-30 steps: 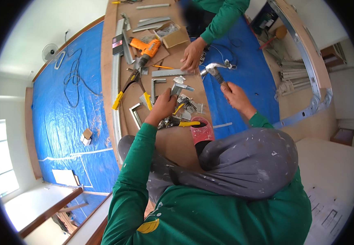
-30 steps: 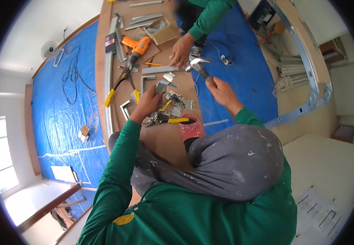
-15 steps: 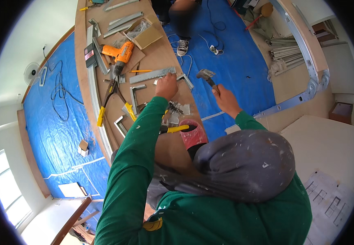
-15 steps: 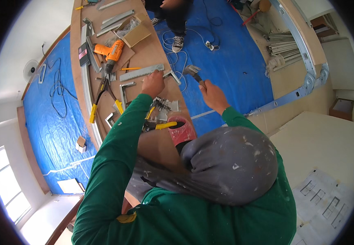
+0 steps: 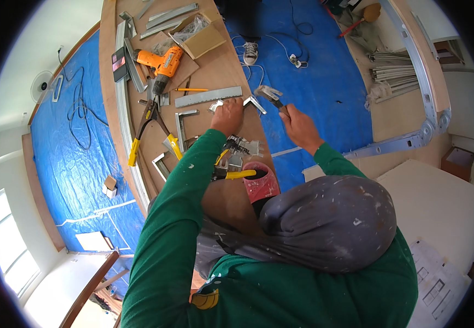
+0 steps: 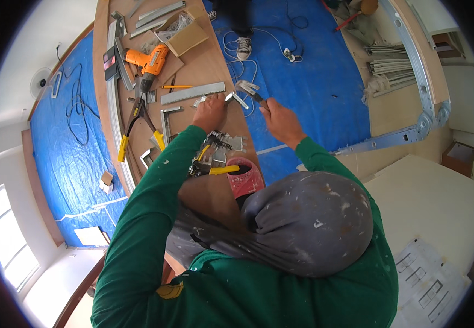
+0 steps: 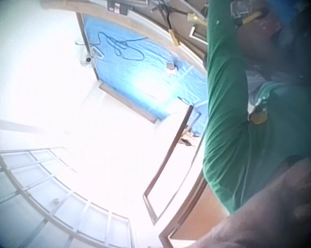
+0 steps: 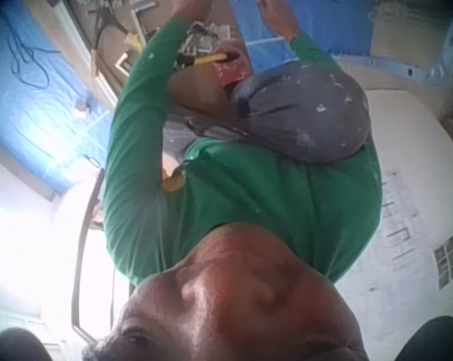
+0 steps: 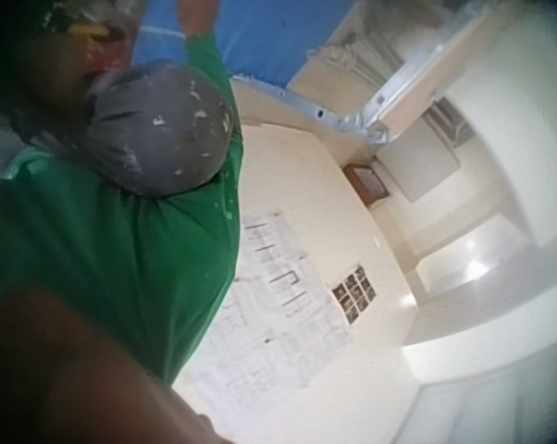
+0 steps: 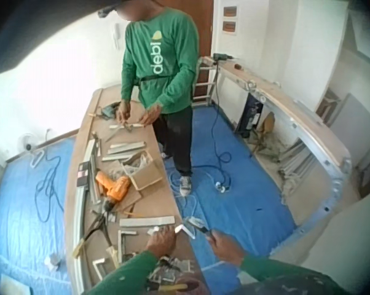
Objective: The person sits on the floor and assembles small metal frame components. They use a hammer to tap pieces together and a utility knife to trim or adjust parts. The person repeatedly picks up, aligns, and secures metal pieces into rectangular frames.
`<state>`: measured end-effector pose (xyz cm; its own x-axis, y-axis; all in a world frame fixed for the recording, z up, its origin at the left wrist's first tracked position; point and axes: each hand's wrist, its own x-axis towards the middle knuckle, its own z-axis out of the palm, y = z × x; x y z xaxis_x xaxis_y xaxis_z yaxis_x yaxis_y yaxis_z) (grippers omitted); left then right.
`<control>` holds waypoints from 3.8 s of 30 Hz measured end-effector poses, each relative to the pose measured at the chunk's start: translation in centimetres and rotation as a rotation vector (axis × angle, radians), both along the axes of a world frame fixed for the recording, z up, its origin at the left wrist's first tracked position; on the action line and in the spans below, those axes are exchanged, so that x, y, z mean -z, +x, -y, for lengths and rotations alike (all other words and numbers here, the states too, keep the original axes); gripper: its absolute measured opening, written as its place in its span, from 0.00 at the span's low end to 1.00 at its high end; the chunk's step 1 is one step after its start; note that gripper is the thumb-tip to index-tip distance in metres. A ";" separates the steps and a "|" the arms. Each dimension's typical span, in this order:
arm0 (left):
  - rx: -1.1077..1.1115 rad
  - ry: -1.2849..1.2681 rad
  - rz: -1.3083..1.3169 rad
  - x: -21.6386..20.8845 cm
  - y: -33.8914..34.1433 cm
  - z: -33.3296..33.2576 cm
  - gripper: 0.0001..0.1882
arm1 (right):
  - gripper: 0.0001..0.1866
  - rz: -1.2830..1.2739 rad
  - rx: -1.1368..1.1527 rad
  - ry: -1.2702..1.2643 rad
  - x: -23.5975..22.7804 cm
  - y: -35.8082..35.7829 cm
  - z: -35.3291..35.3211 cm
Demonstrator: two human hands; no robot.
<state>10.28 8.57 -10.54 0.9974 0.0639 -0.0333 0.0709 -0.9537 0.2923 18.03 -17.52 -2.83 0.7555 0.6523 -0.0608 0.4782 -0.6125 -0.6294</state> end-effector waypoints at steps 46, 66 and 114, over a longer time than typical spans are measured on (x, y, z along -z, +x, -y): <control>0.035 0.032 -0.046 -0.1 0.3 -0.5 0.07 | 0.15 -0.004 0.062 0.031 -0.5 1.2 -0.9; -0.106 -2.157 -0.654 -12.0 -4.8 -1.6 0.17 | 0.14 -0.878 0.081 0.560 -9.4 0.3 -4.1; -0.040 -0.227 -0.175 -2.0 1.0 -1.8 0.12 | 0.15 0.009 0.003 -0.061 0.6 0.7 -1.7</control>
<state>11.32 10.36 -8.56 0.9721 0.0739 -0.2227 0.1750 -0.8606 0.4783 18.71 -15.78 -3.43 0.7583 0.6451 -0.0939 0.4814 -0.6512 -0.5867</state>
